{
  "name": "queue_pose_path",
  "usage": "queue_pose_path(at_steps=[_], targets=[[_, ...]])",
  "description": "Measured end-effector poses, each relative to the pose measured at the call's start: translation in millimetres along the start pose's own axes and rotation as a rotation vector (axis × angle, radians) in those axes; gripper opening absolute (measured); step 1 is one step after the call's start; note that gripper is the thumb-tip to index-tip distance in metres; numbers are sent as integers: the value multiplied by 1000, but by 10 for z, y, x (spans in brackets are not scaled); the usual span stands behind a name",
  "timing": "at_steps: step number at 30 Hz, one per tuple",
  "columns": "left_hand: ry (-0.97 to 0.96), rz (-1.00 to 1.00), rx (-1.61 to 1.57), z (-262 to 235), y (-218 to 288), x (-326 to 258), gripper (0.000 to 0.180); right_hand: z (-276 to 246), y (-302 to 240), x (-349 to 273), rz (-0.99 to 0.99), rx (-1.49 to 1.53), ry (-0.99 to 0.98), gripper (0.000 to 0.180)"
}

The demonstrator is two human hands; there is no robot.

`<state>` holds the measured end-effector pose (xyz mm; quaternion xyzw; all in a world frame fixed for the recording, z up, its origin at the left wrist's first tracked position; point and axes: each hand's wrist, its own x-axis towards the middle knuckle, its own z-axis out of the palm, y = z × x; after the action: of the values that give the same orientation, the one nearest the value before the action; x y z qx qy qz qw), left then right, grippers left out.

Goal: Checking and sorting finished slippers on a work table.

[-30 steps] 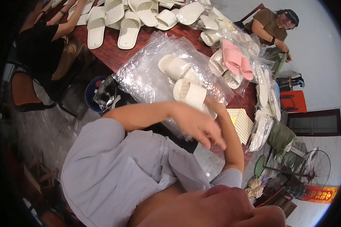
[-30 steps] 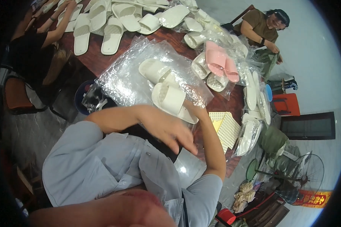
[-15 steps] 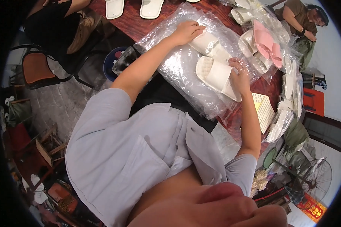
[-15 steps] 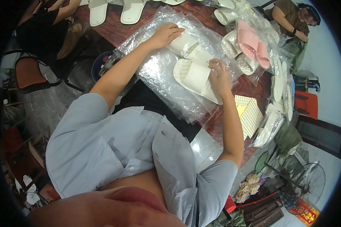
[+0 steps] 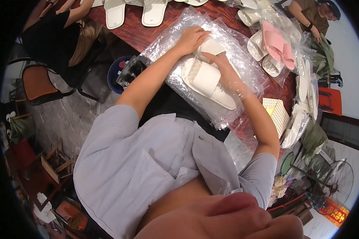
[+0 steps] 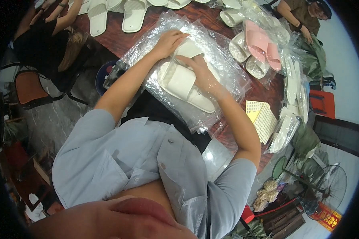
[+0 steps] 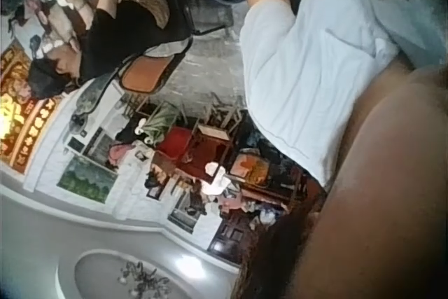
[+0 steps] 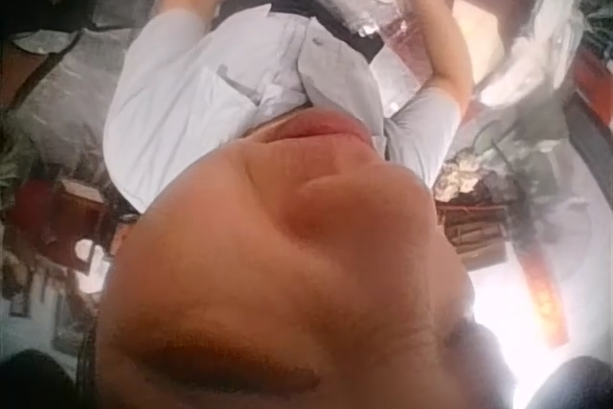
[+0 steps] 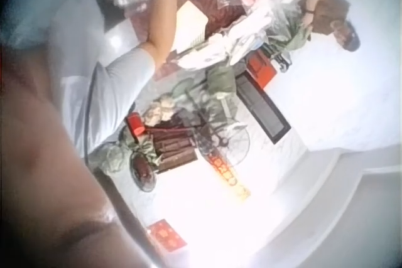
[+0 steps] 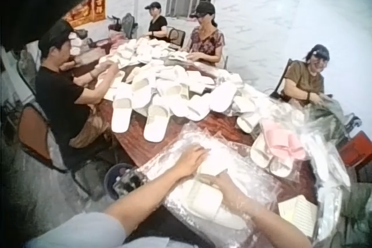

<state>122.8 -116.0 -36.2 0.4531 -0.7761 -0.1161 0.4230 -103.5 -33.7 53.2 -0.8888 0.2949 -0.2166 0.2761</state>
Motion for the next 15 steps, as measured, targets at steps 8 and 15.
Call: queue_pose_path(at_steps=[8, 15], targets=[[-40, 20, 129, -57, 67, -54, 32, -142, 14, -124, 288, 81, -44, 65], [-88, 49, 429, 13, 162, -123, 38, -480, 313, -1111, 499, 67, 279, 54]])
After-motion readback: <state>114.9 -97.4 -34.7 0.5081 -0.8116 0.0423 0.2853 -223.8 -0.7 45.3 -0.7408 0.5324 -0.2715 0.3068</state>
